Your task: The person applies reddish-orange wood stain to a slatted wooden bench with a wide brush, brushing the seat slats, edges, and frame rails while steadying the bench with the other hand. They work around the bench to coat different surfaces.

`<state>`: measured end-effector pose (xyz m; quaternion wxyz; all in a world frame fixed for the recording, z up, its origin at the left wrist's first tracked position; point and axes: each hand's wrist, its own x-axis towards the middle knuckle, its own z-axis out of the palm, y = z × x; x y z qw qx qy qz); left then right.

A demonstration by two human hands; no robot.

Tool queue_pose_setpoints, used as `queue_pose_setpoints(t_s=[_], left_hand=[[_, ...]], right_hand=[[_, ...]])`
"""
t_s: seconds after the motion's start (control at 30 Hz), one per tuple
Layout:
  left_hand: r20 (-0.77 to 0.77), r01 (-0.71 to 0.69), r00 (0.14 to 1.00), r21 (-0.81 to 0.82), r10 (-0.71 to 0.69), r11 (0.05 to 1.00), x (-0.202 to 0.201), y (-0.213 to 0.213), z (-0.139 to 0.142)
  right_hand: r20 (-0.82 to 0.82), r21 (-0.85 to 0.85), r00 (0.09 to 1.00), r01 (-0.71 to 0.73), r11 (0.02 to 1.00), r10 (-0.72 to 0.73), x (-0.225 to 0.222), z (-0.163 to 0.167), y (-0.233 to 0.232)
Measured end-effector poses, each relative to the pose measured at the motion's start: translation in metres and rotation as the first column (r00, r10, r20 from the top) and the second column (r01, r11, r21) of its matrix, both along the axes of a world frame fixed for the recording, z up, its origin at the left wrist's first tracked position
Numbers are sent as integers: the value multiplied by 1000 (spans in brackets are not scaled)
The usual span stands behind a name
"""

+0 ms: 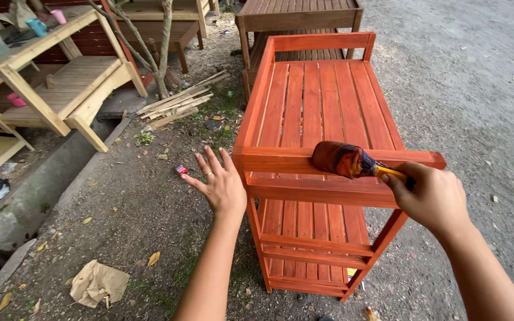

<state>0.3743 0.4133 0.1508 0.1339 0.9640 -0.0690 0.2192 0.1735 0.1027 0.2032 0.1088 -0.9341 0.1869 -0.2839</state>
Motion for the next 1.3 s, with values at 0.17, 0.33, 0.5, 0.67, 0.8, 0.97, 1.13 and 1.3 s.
queue_pose_setpoints(t_s=[0.17,0.33,0.5,0.67,0.8,0.97,1.13,1.3], left_hand=[[-175,11,985,-17,-14,1000,8,-9,-4],[-327,-50,943,-317,-60,947,15,-21,-6],[-25,117,991,-319,-132,941,3,11,-14],[59,117,993,-434,-101,893,-13,38,-18],[23,44,999,-428,-38,903,-15,35,-13],[135,52,991,-443,10,895,-17,3,-1],[185,185,977,-458,-110,870,-33,-34,12],[43,229,968,-551,-247,802,-56,-57,20]], right_hand=[[-49,6,998,-32,999,33,43,2,53],[-161,-86,984,-97,992,82,63,15,110],[-314,-41,947,53,998,-63,36,39,81],[-324,-63,939,100,993,-116,39,49,75],[-379,-45,925,-7,999,-11,71,68,114],[-282,-31,953,-123,992,109,94,50,146],[-258,38,963,-66,997,74,60,30,93],[-363,48,914,214,976,-183,-9,26,20]])
